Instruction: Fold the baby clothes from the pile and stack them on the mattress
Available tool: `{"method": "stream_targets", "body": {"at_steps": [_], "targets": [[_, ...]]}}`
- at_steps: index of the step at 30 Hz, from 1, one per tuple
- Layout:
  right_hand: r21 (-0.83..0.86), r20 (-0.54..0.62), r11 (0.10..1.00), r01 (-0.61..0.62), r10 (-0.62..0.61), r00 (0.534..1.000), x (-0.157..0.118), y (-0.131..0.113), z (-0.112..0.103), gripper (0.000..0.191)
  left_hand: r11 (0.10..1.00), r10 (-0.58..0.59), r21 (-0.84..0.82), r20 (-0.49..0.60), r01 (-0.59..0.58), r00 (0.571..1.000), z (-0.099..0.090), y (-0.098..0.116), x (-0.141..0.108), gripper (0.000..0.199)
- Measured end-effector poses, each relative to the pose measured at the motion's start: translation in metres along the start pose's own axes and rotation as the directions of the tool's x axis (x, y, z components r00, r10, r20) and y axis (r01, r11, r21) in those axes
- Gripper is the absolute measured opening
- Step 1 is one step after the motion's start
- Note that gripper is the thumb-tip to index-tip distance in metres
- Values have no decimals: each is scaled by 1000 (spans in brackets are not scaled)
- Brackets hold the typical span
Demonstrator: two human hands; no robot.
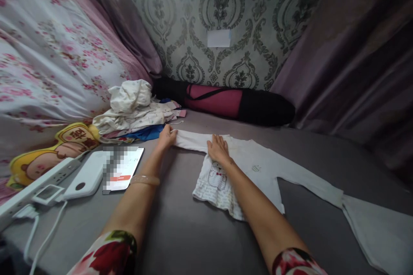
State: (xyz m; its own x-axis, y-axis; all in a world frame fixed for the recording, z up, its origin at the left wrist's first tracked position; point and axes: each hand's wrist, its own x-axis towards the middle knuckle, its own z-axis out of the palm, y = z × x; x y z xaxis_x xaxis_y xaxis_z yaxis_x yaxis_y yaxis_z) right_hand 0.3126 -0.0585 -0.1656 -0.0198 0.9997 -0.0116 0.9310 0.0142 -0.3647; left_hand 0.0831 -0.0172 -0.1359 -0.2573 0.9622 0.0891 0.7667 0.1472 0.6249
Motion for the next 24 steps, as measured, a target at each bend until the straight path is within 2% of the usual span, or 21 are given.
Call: {"method": "stream_targets", "body": {"at_steps": [6, 10, 14, 18, 22, 23, 24], "targets": [[-28, -55, 999, -27, 25, 998, -7, -8, 8, 62, 938, 38, 343, 35, -48, 999, 7, -8, -11, 32], [-30, -69, 999, -37, 35, 997, -8, -8, 9, 61, 891, 39, 450, 49, -57, 998, 9, -15, -11, 38], [-26, -97, 999, -31, 28, 995, -10, -7, 12, 59, 909, -84, 409, -3, 77, 996, 14, -18, -5, 41], [-6, -87, 1000, -24, 23, 996, -6, -8, 11, 60, 946, -219, 228, -72, 230, 973, 13, -21, 0, 40], [142, 112, 990, 11, -27, 993, 0, 3, -12, 67, 969, -181, 141, -142, 201, 973, -2, -22, -6, 45], [204, 116, 979, 26, -51, 992, -3, 11, -21, 64, 973, -151, 150, -168, 176, 974, -7, -20, -10, 51], [242, 40, 969, 45, -57, 998, -8, 21, -30, 61, 974, -118, 167, -195, 152, 974, -12, -19, -16, 54]]}}
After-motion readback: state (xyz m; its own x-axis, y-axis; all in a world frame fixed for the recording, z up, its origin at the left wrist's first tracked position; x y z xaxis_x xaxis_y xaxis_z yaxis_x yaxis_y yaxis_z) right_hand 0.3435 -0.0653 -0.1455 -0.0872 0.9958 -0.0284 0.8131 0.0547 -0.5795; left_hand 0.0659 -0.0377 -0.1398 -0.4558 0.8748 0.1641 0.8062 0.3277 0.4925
